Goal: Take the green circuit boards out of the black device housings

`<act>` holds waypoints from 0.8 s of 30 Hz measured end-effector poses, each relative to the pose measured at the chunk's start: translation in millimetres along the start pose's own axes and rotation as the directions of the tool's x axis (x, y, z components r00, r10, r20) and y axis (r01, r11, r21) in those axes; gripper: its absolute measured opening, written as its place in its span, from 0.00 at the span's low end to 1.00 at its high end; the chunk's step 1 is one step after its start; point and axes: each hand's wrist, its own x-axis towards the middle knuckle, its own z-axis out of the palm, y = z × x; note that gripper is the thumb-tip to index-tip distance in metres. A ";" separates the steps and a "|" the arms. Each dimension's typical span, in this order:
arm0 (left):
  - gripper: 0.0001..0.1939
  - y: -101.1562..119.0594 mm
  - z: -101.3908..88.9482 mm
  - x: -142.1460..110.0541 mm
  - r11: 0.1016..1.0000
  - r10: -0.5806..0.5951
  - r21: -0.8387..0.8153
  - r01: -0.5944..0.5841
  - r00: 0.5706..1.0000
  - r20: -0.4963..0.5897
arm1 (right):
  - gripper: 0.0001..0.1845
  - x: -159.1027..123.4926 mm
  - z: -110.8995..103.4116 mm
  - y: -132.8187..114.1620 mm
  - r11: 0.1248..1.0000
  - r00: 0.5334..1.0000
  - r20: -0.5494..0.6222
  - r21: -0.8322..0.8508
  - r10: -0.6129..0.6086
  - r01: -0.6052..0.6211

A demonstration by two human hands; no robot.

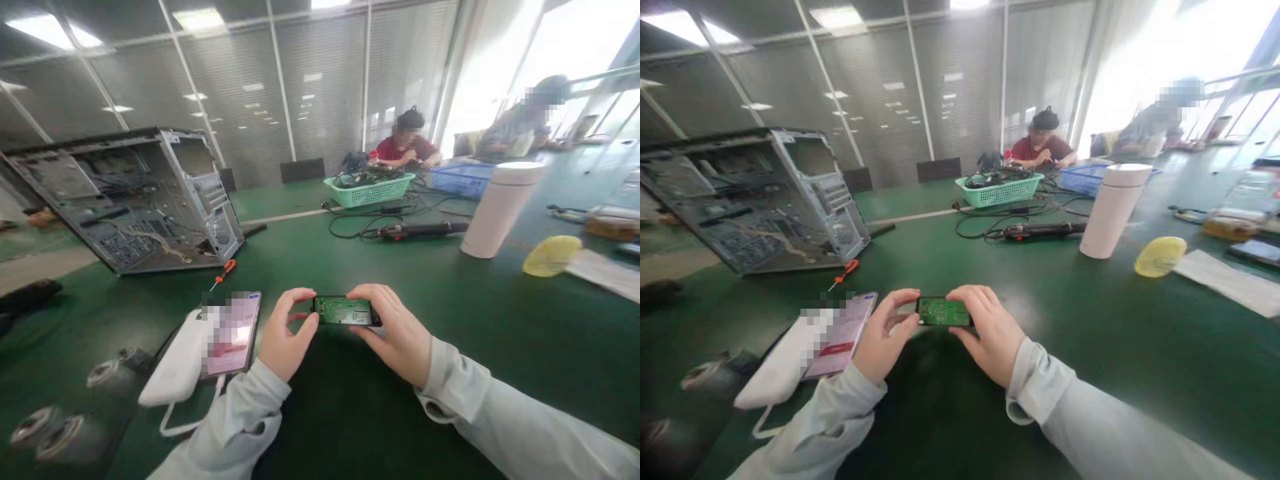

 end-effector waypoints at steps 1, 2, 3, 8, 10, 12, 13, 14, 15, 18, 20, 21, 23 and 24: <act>0.15 1.3 -0.3 0.1 1.000 0.006 0.004 -0.006 1.000 0.012 | 0.17 -0.4 -0.3 0.1 1.000 1.000 -0.003 -0.001 0.002 -0.002; 0.14 2.6 -0.7 0.2 1.000 0.010 0.008 -0.010 1.000 0.023 | 0.17 -0.8 -0.6 0.2 1.000 1.000 -0.005 -0.002 0.003 -0.003; 0.14 3.8 -1.0 0.2 1.000 0.014 0.014 -0.014 0.999 0.032 | 0.16 -1.1 -1.1 0.3 1.000 1.000 -0.007 -0.003 0.004 -0.004; 0.12 7.5 -2.5 0.6 0.999 0.013 0.048 -0.016 0.998 0.062 | 0.17 -0.9 -4.3 -0.3 1.000 1.000 -0.002 0.002 0.008 -0.008; 0.12 7.4 -2.4 0.8 0.999 0.011 0.051 -0.014 0.998 0.066 | 0.18 -1.0 -5.2 0.0 1.000 1.000 0.007 0.008 0.015 -0.015; 0.11 6.5 -2.0 0.9 0.999 0.007 0.045 -0.011 0.997 0.072 | 0.18 -1.5 -5.3 1.1 1.000 1.000 0.013 0.013 0.025 -0.026; 0.11 5.7 -1.7 0.9 0.999 0.005 0.041 -0.009 0.997 0.074 | 0.19 -1.9 -5.1 2.0 0.999 0.999 0.015 0.015 0.031 -0.031; 0.10 4.9 -1.4 0.9 0.999 0.004 0.037 -0.007 0.997 0.076 | 0.20 -2.3 -4.8 2.9 0.999 0.999 0.015 0.018 0.036 -0.036; 0.09 4.2 -1.1 0.9 0.999 0.002 0.032 -0.005 0.997 0.076 | 0.21 -2.6 -4.4 3.9 0.999 0.999 0.016 0.020 0.039 -0.040; 0.08 3.3 -0.8 1.0 1.000 0.000 0.017 -0.001 0.997 0.081 | 0.20 -2.9 -4.2 6.2 0.998 0.999 0.015 0.026 0.050 -0.050; 0.09 4.2 -1.3 1.4 1.000 0.000 0.011 -0.001 0.996 0.086 | 0.18 -2.2 -4.8 6.9 0.998 0.998 0.009 0.030 0.063 -0.063; 0.09 5.0 -1.7 1.6 1.000 0.002 0.012 -0.003 0.996 0.089 | 0.17 -1.7 -5.2 7.0 0.997 0.998 0.004 0.034 0.069 -0.069; 0.11 6.5 -2.7 2.0 1.000 0.011 0.021 -0.013 0.995 0.095 | 0.16 -0.9 -5.8 7.1 0.996 0.997 -0.005 0.042 0.077 -0.077; 0.11 6.9 -3.2 2.1 0.999 0.018 0.028 -0.021 0.995 0.099 | 0.16 -0.6 -5.9 7.2 0.996 0.997 -0.007 0.047 0.078 -0.078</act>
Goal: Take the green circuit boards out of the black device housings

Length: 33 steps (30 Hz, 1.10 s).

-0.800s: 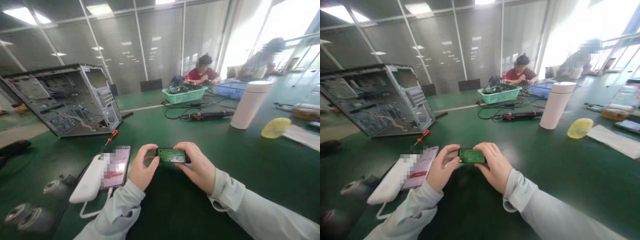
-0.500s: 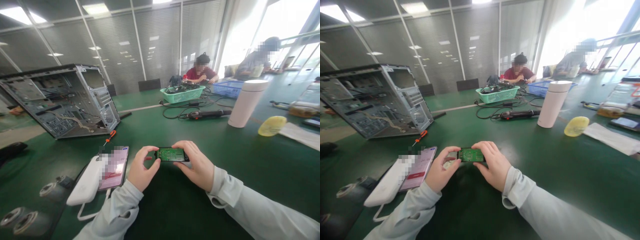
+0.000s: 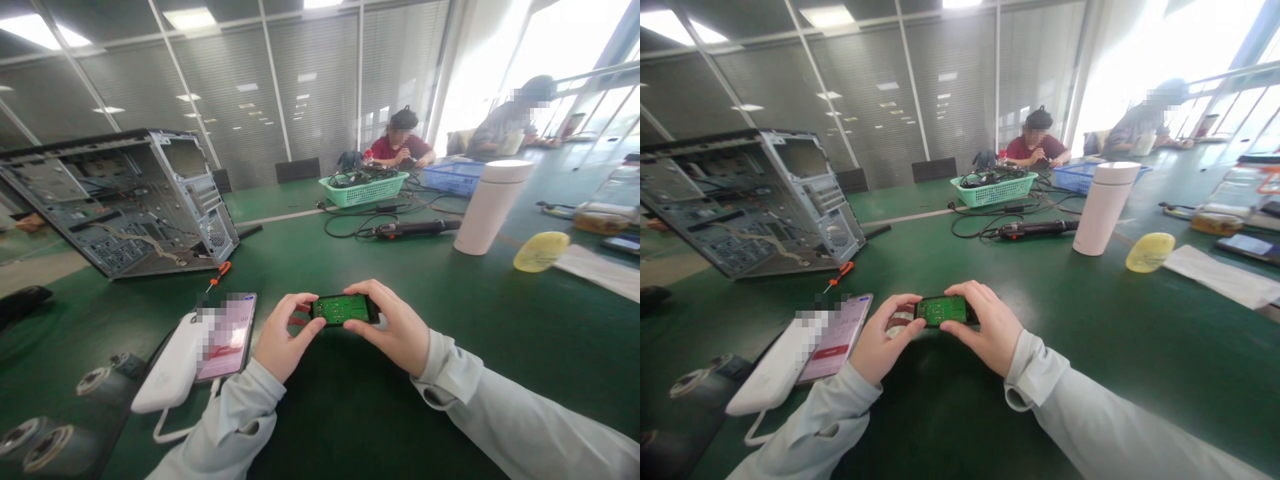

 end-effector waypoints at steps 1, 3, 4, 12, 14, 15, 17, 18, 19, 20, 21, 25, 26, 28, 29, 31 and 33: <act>0.10 0.1 -0.4 -0.1 1.000 0.009 0.008 -0.009 1.000 0.003 | 0.16 0.1 0.0 0.1 1.000 1.000 0.001 0.004 -0.001 0.001; 0.09 -0.7 -0.9 -0.4 0.999 0.029 0.024 -0.029 1.000 0.004 | 0.16 -0.1 0.4 0.5 1.000 1.000 0.007 0.012 -0.004 0.004; 0.08 -1.4 -0.9 -0.6 0.999 0.041 0.031 -0.041 0.999 0.002 | 0.15 -0.4 0.7 0.7 1.000 1.000 0.013 0.015 -0.006 0.006; 0.07 -4.3 0.4 -3.3 0.983 0.147 0.113 -0.147 0.989 0.008 | 0.18 0.4 2.9 4.2 1.000 0.999 0.033 -0.001 0.005 -0.005; 0.08 -2.8 0.1 -4.6 0.975 0.170 0.144 -0.170 0.985 0.013 | 0.22 0.3 2.5 4.2 1.000 0.999 0.037 -0.020 0.010 -0.010; 0.09 -1.7 -0.2 -5.2 0.970 0.181 0.162 -0.181 0.983 0.014 | 0.22 0.1 2.1 3.8 1.000 0.999 0.042 -0.028 0.010 -0.008; 0.09 1.4 -1.1 -5.8 0.958 0.202 0.204 -0.200 0.979 0.014 | 0.21 -0.5 1.0 2.2 0.999 0.998 0.055 -0.044 0.006 -0.004; 0.10 3.3 -1.7 -5.8 0.951 0.212 0.228 -0.209 0.977 0.014 | 0.20 -0.8 0.4 1.0 0.999 0.998 0.061 -0.052 0.004 -0.001; 0.11 5.2 -2.2 -5.5 0.942 0.223 0.254 -0.220 0.975 0.018 | 0.19 -1.0 -0.1 -0.4 0.998 0.998 0.066 -0.060 0.001 0.003; 0.14 7.1 -2.8 -5.2 0.932 0.234 0.278 -0.232 0.972 0.026 | 0.18 -1.2 -0.6 -1.9 0.998 0.998 0.070 -0.068 -0.003 0.008; 0.18 8.7 -3.3 -4.7 0.923 0.243 0.300 -0.243 0.969 0.037 | 0.18 -1.2 -0.9 -3.3 0.997 0.997 0.076 -0.074 -0.009 0.015; 0.18 11.6 -4.2 -3.2 0.908 0.242 0.335 -0.251 0.968 0.068 | 0.20 -0.4 -1.2 -6.3 0.996 0.993 0.110 -0.080 -0.033 0.042; 0.17 11.6 -4.2 -3.1 0.913 0.233 0.329 -0.240 0.970 0.062 | 0.22 -0.1 -1.1 -5.5 0.996 0.993 0.114 -0.080 -0.030 0.039; 0.16 11.8 -4.0 -3.4 0.930 0.211 0.300 -0.212 0.977 0.034 | 0.28 0.3 -0.8 -1.3 0.997 0.994 0.110 -0.078 -0.008 0.016; 0.16 12.2 -3.9 -3.6 0.941 0.198 0.276 -0.194 0.980 0.013 | 0.31 0.2 -0.5 1.9 0.997 0.995 0.104 -0.076 0.008 0.000; 0.16 13.3 -3.6 -3.8 0.966 0.164 0.206 -0.153 0.986 -0.038 | 0.37 -0.4 0.6 9.8 0.997 0.995 0.091 -0.067 0.042 -0.036; 0.15 13.6 -2.9 -3.6 0.989 0.112 0.106 -0.102 0.989 -0.092 | 0.40 -1.8 2.6 17.8 0.996 0.993 0.087 -0.056 0.078 -0.073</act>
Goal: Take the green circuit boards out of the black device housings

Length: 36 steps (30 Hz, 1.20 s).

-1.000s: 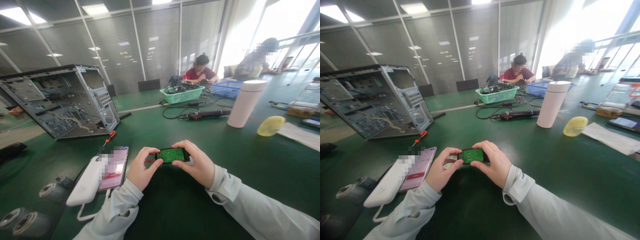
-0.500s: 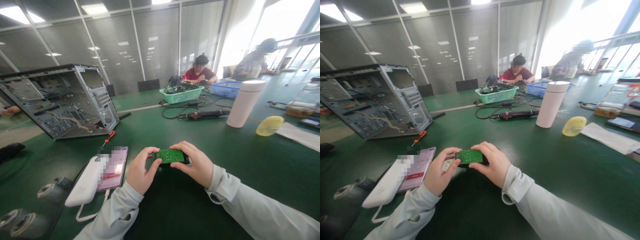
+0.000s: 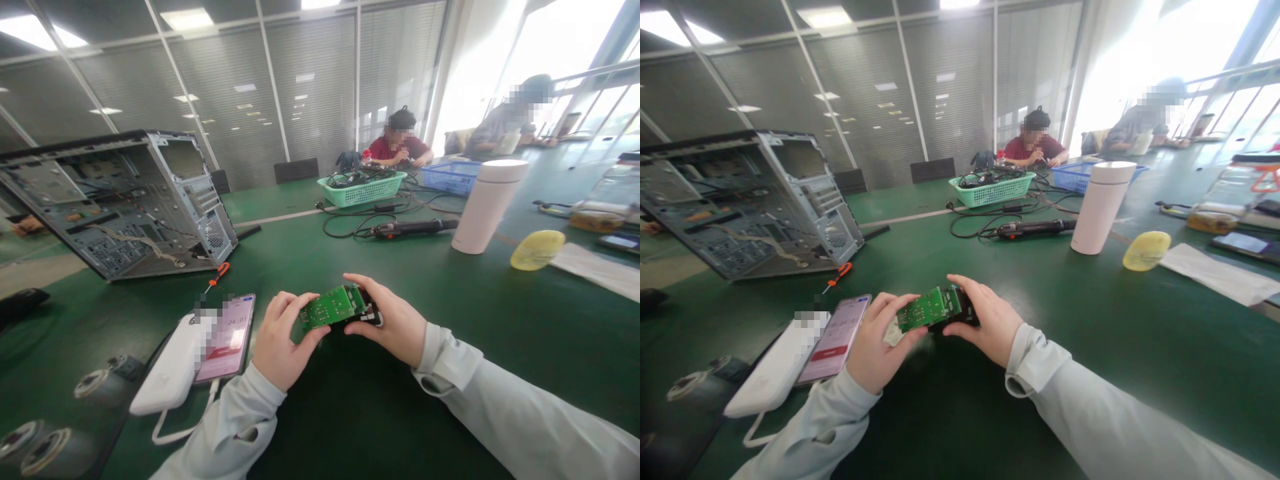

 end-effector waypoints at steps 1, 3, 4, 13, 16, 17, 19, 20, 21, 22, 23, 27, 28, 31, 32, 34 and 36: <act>0.16 -0.7 0.8 0.2 0.997 -0.038 -0.061 0.036 0.999 -0.021 | 0.42 -0.5 1.6 3.4 1.000 1.000 0.003 0.007 0.019 -0.019; 0.18 -4.1 3.3 0.5 0.970 -0.133 -0.208 0.122 0.990 -0.040 | 0.43 -1.9 4.7 8.1 0.998 0.998 0.018 0.017 0.054 -0.055; 0.19 -6.4 4.8 0.7 0.942 -0.188 -0.288 0.171 0.982 -0.032 | 0.42 -2.6 6.1 9.4 0.997 0.997 0.025 0.021 0.068 -0.069; 0.25 -5.3 9.6 3.0 0.478 -0.443 -0.701 0.530 0.834 0.329 | 0.21 -0.4 3.2 3.7 0.995 0.997 0.016 0.062 0.077 -0.078; 0.23 -0.1 7.2 4.0 0.358 -0.447 -0.723 0.591 0.788 0.423 | 0.19 0.5 2.5 1.9 0.992 0.995 0.017 0.074 0.097 -0.098; 0.22 0.8 6.6 4.0 0.328 -0.448 -0.728 0.602 0.777 0.442 | 0.19 0.5 2.5 1.4 0.991 0.994 0.020 0.080 0.108 -0.109; 0.21 1.2 6.0 3.8 0.284 -0.451 -0.735 0.615 0.763 0.464 | 0.19 0.4 2.3 0.5 0.986 0.990 0.022 0.090 0.142 -0.143; 0.21 0.9 5.9 3.5 0.269 -0.452 -0.739 0.618 0.758 0.469 | 0.19 0.5 1.6 0.3 0.981 0.986 0.020 0.095 0.168 -0.169; 0.21 0.3 5.8 3.3 0.257 -0.454 -0.743 0.618 0.756 0.472 | 0.19 0.9 0.5 0.4 0.974 0.980 0.017 0.101 0.201 -0.201; 0.21 -0.5 5.8 3.0 0.247 -0.456 -0.747 0.617 0.754 0.472 | 0.19 1.6 -1.2 1.0 0.964 0.970 0.010 0.109 0.242 -0.241; 0.21 -1.4 5.8 2.8 0.239 -0.460 -0.752 0.615 0.753 0.470 | 0.20 2.6 -3.2 2.0 0.950 0.957 0.003 0.121 0.290 -0.288; 0.20 -4.7 5.6 2.7 0.219 -0.477 -0.769 0.601 0.753 0.453 | 0.24 8.3 -11.6 8.1 0.830 0.860 0.038 0.246 0.509 -0.502; 0.20 -5.3 5.5 2.7 0.217 -0.481 -0.772 0.597 0.754 0.448 | 0.26 9.6 -12.9 8.8 0.779 0.826 0.086 0.293 0.557 -0.555; 0.20 -7.1 5.7 3.0 0.213 -0.491 -0.780 0.588 0.755 0.435 | 0.29 12.0 -15.1 5.2 0.580 0.718 0.303 0.435 0.626 -0.689; 0.20 -7.5 5.8 3.1 0.213 -0.494 -0.782 0.586 0.755 0.431 | 0.30 12.3 -15.6 2.2 0.509 0.688 0.376 0.474 0.621 -0.718; 0.19 -8.2 5.9 3.2 0.213 -0.500 -0.784 0.583 0.755 0.425 | 0.29 12.5 -16.8 -5.3 0.384 0.649 0.501 0.535 0.572 -0.752; 0.19 -8.5 6.0 3.4 0.210 -0.505 -0.785 0.582 0.753 0.423 | 0.28 12.4 -18.0 -12.3 0.290 0.631 0.599 0.570 0.493 -0.768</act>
